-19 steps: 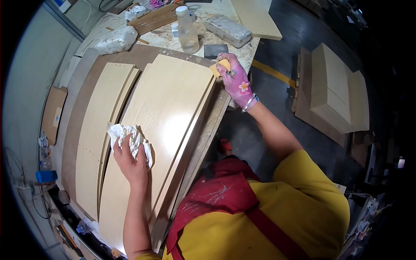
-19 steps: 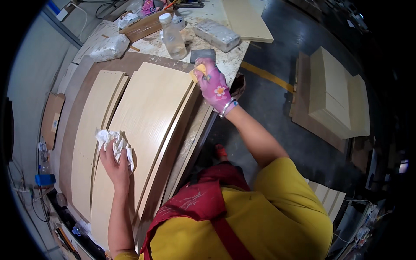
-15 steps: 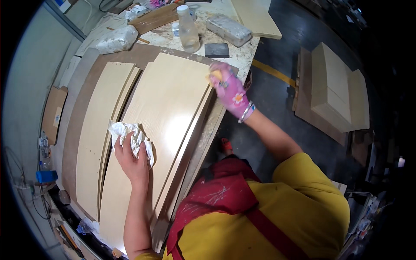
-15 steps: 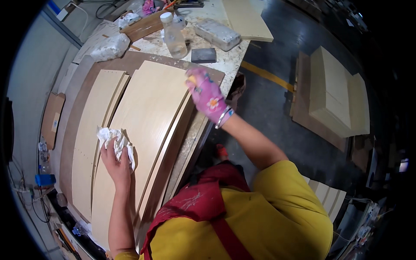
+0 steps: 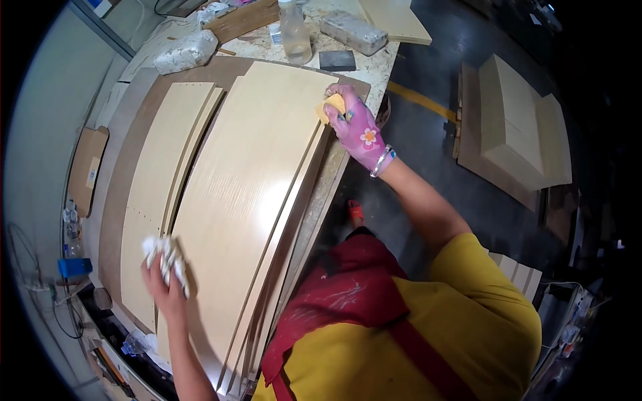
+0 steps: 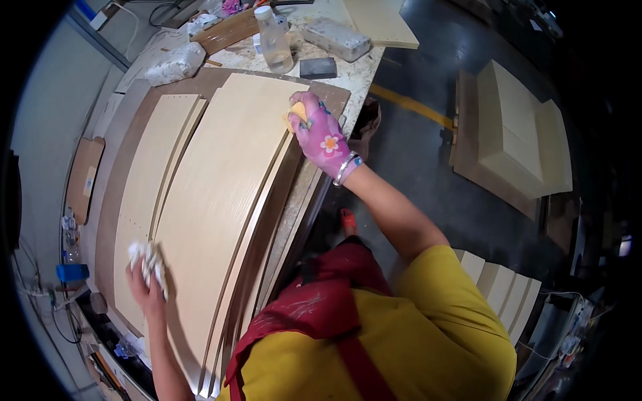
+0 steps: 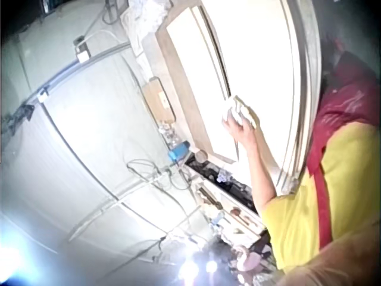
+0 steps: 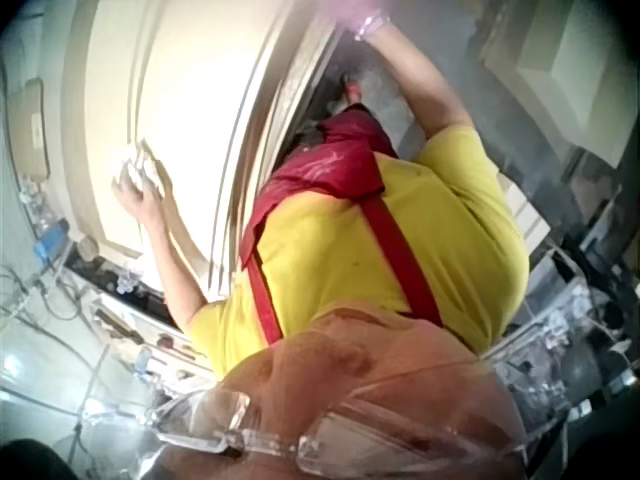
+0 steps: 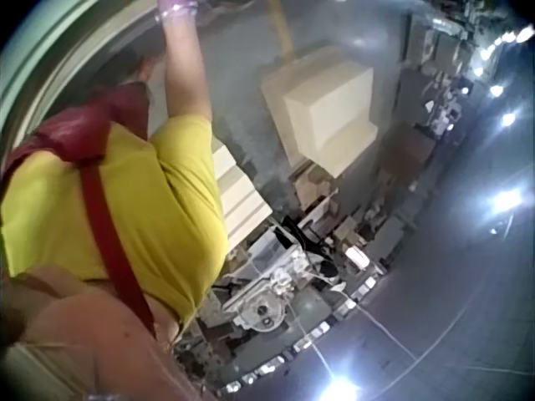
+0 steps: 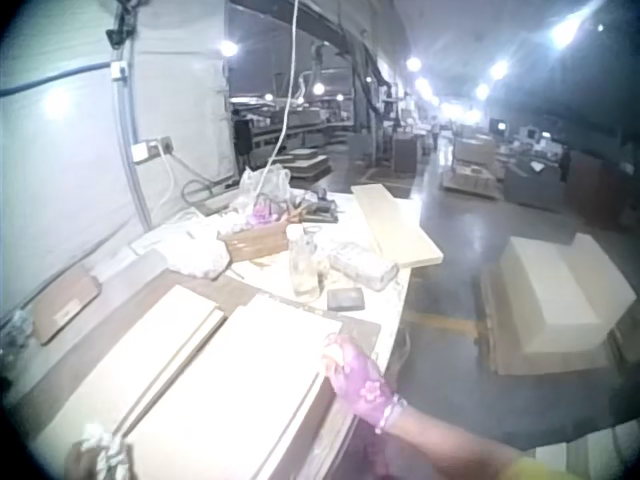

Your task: The person applies a liquid finish to a stack of light-colored wooden boards using a sponge and wipes the surface with a white cloth. The person repeatedly dips the sponge into a container and spreads the finish across the boards, then wipes them down.

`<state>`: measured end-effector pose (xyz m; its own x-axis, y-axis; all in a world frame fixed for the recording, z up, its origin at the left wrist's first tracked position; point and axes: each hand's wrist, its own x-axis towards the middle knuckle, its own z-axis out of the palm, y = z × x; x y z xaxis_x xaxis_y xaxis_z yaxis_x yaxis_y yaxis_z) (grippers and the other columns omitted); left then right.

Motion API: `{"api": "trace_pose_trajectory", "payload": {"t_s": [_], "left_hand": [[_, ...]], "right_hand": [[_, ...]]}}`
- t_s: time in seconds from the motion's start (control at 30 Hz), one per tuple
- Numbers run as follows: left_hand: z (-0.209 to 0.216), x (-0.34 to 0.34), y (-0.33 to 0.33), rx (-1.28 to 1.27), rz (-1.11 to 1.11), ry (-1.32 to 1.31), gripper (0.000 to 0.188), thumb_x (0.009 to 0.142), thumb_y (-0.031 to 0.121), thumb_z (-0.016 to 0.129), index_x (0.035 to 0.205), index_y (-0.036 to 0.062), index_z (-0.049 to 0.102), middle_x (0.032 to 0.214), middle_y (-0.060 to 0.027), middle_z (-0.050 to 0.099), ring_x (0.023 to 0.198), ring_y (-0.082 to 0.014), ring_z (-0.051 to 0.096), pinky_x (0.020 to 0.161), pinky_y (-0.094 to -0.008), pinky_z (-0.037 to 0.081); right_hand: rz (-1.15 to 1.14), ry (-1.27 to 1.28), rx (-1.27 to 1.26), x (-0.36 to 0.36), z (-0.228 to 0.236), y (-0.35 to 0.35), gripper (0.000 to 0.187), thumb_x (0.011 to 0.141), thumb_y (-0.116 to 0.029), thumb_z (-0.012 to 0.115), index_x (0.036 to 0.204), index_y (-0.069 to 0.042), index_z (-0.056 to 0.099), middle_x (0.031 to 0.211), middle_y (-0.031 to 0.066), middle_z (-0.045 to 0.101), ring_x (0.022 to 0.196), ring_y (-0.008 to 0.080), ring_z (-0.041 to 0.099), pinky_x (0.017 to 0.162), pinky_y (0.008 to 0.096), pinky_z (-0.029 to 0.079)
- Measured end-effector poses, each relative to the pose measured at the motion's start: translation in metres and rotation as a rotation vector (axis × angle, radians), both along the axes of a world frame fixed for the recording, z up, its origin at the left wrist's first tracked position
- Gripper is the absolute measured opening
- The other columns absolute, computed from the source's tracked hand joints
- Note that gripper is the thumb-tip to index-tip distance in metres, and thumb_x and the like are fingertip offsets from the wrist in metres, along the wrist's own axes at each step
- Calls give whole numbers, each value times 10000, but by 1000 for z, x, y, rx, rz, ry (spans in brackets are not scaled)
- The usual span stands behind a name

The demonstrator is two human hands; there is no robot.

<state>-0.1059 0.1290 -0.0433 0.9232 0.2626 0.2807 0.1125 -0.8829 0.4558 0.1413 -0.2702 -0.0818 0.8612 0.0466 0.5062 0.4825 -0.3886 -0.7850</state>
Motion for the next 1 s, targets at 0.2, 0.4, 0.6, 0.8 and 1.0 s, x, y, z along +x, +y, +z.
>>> {"api": "trace_pose_trajectory", "payload": {"t_s": [0.2, 0.4, 0.6, 0.8, 1.0], "left_hand": [[-26, -107, 54, 137, 233, 34, 405, 890, 114, 515, 1288, 37, 502, 1280, -243, 433, 1159, -424, 452, 998, -460, 362], [-27, -107, 43, 173, 261, 28, 411, 902, 125, 506, 1303, 39, 485, 1262, -238, 430, 1151, -425, 454, 990, -454, 368], [-26, -106, 44, 147, 252, 9, 401, 901, 144, 525, 1286, 37, 491, 1155, -212, 457, 1058, -396, 503, 912, -427, 424], [-22, -105, 41, 151, 232, -3, 402, 901, 157, 531, 1288, 53, 494, 1142, -206, 468, 1035, -395, 527, 872, -421, 451], [-25, -112, 48, 168, 188, -46, 409, 897, 206, 551, 1279, 65, 516, 1115, -204, 490, 1017, -398, 536, 870, -423, 446]], "right_hand": [[154, 21, -59, -78, 1, 45, 227, 859, -61, 564, 1080, -88, 517, 1058, 136, 557, 885, 286, 622, 727, 357, 521], [521, -30, -84, -159, -3, 96, 202, 857, 12, 516, 1035, -85, 515, 983, 99, 526, 815, 209, 603, 654, 298, 518], [313, 205, 144, -97, 19, 48, 260, 879, -94, 580, 1121, -61, 491, 990, 131, 586, 903, 268, 615, 802, 342, 499], [150, -16, -118, -78, 7, 47, 277, 886, -81, 516, 1154, -18, 483, 1065, 184, 569, 931, 376, 598, 810, 400, 495], [456, -161, -367, -186, -17, 107, 353, 911, -102, 512, 1253, -37, 455, 1201, 153, 520, 1019, 226, 574, 829, 338, 499]]}}
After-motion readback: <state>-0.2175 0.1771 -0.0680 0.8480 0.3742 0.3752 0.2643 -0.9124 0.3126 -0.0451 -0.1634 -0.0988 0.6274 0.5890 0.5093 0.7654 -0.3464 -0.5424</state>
